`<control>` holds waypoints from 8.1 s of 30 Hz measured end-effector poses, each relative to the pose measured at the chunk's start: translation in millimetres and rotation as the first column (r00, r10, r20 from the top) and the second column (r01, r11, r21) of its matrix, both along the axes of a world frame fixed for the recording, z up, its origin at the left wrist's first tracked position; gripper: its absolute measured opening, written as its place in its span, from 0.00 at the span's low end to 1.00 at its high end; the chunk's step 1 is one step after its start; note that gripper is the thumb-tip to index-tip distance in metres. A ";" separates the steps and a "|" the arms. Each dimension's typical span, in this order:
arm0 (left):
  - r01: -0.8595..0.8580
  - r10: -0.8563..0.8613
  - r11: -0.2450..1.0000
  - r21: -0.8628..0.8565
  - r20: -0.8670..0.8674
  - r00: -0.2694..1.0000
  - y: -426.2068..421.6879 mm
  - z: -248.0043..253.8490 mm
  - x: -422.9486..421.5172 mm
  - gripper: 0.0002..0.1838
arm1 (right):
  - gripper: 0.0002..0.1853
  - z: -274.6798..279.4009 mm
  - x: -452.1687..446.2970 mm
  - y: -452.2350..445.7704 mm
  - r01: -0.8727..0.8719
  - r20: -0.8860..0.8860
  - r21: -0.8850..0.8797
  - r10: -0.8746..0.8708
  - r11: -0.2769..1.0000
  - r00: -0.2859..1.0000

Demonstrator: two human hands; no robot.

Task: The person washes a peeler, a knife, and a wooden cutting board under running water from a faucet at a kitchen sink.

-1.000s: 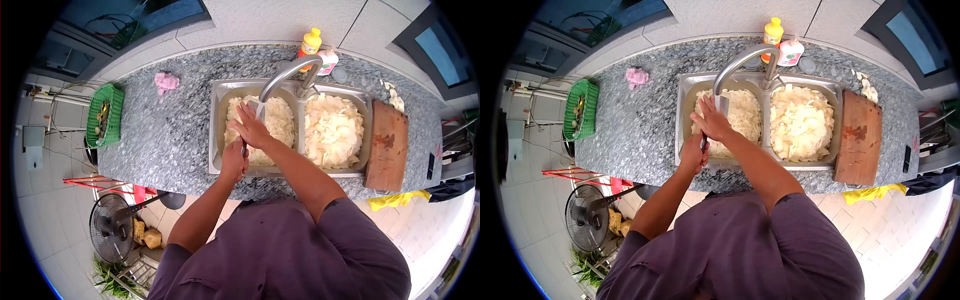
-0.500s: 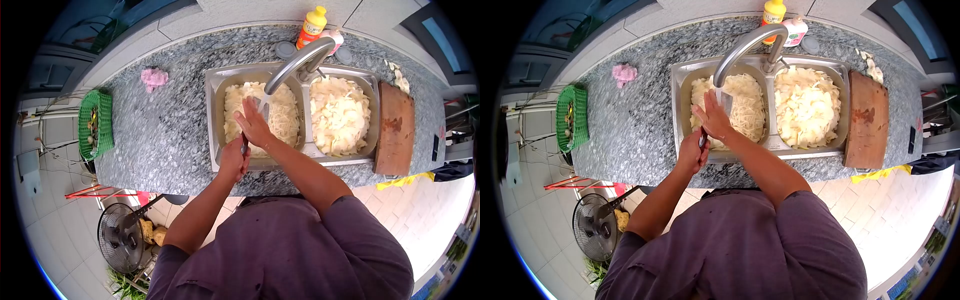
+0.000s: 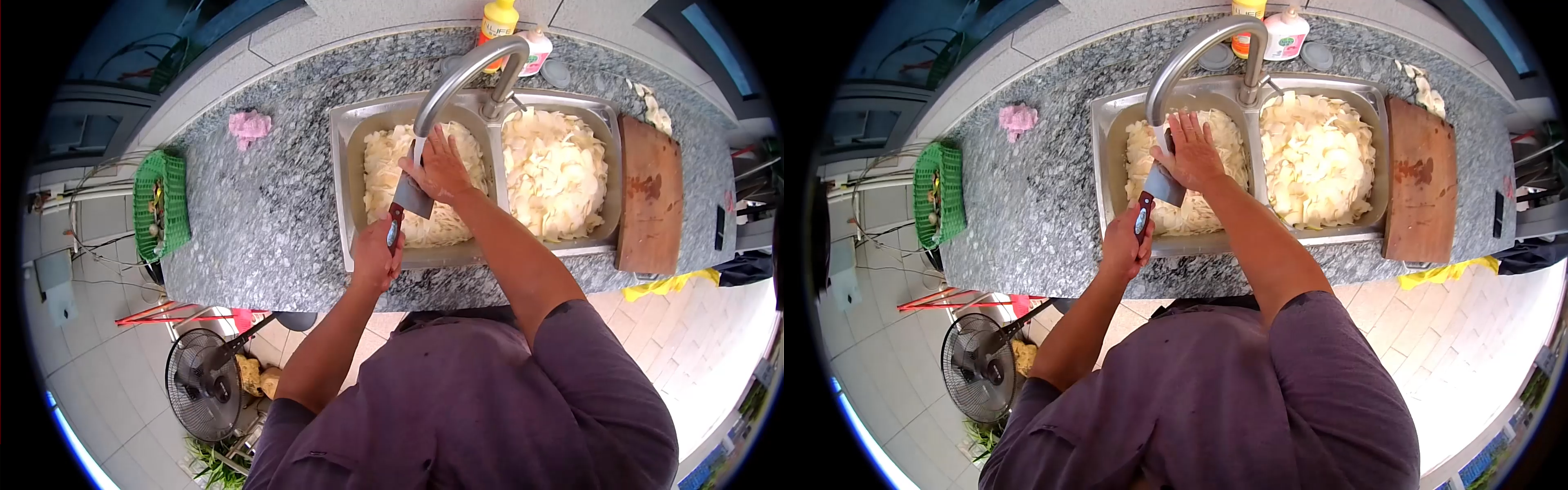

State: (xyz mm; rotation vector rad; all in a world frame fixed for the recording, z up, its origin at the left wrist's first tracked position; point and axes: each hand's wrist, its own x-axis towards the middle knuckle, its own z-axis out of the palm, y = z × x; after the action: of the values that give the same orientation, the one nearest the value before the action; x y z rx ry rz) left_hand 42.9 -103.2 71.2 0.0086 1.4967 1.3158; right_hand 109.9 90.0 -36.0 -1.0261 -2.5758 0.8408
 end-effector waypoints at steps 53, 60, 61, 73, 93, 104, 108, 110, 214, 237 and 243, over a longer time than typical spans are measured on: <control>-0.053 0.056 0.998 0.041 -0.057 0.997 -13.6 -1.2 6.7 0.22 | 0.07 63.4 42.4 -47.7 -0.292 -0.558 0.165 0.333 0.942 0.760; -0.072 0.075 0.996 0.051 -0.057 0.996 -10.4 -0.7 8.1 0.25 | 0.06 60.0 41.2 -48.6 -0.276 -0.571 0.167 0.321 0.946 0.755; -0.064 0.068 0.996 0.060 -0.057 0.996 -9.7 -1.2 7.0 0.25 | 0.06 57.3 41.2 -45.4 -0.225 -0.569 0.161 0.277 0.961 0.774; -0.035 0.041 0.997 0.062 -0.093 0.995 -0.9 4.3 4.9 0.24 | 0.05 66.6 56.2 -48.3 -0.367 -0.413 0.340 0.488 0.866 0.769; -0.043 0.041 0.998 0.038 0.066 0.997 1.2 3.3 11.8 0.22 | 0.08 73.9 60.7 -33.0 -0.347 -0.295 0.487 0.526 0.801 0.798; -0.048 0.046 0.999 0.020 0.062 0.997 6.1 5.7 7.0 0.26 | 0.09 71.5 55.6 -27.0 -0.395 -0.219 0.547 0.582 0.738 0.783; -0.061 0.062 0.998 0.028 -0.018 0.998 3.5 5.5 3.5 0.21 | 0.10 68.0 66.5 -28.6 -0.294 -0.373 0.405 0.450 0.866 0.811; -0.084 0.085 0.995 0.048 -0.025 0.996 -0.4 5.6 -2.8 0.21 | 0.09 56.7 72.3 -27.8 -0.088 -0.440 0.240 0.189 0.967 0.878; 0.012 -0.012 1.000 -0.014 0.011 1.000 -16.2 3.9 15.9 0.23 | 0.10 74.0 85.9 -55.3 -0.177 -0.492 0.236 0.275 0.955 0.826; 0.046 -0.047 0.998 0.034 0.044 0.998 -2.9 5.7 22.5 0.21 | 0.12 63.4 83.2 -52.9 -0.245 -0.362 0.407 0.402 0.880 0.841; 0.147 -0.147 0.987 0.062 -0.009 0.989 23.9 -24.5 11.0 0.19 | 0.09 48.5 87.1 -71.9 0.191 -0.383 -0.238 -0.273 0.952 0.883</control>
State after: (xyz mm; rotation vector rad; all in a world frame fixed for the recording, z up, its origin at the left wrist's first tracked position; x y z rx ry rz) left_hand 53.9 -79.3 46.7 0.1598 1.4303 1.2437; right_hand 197.0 18.1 12.5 -1.0512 -2.0030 1.1215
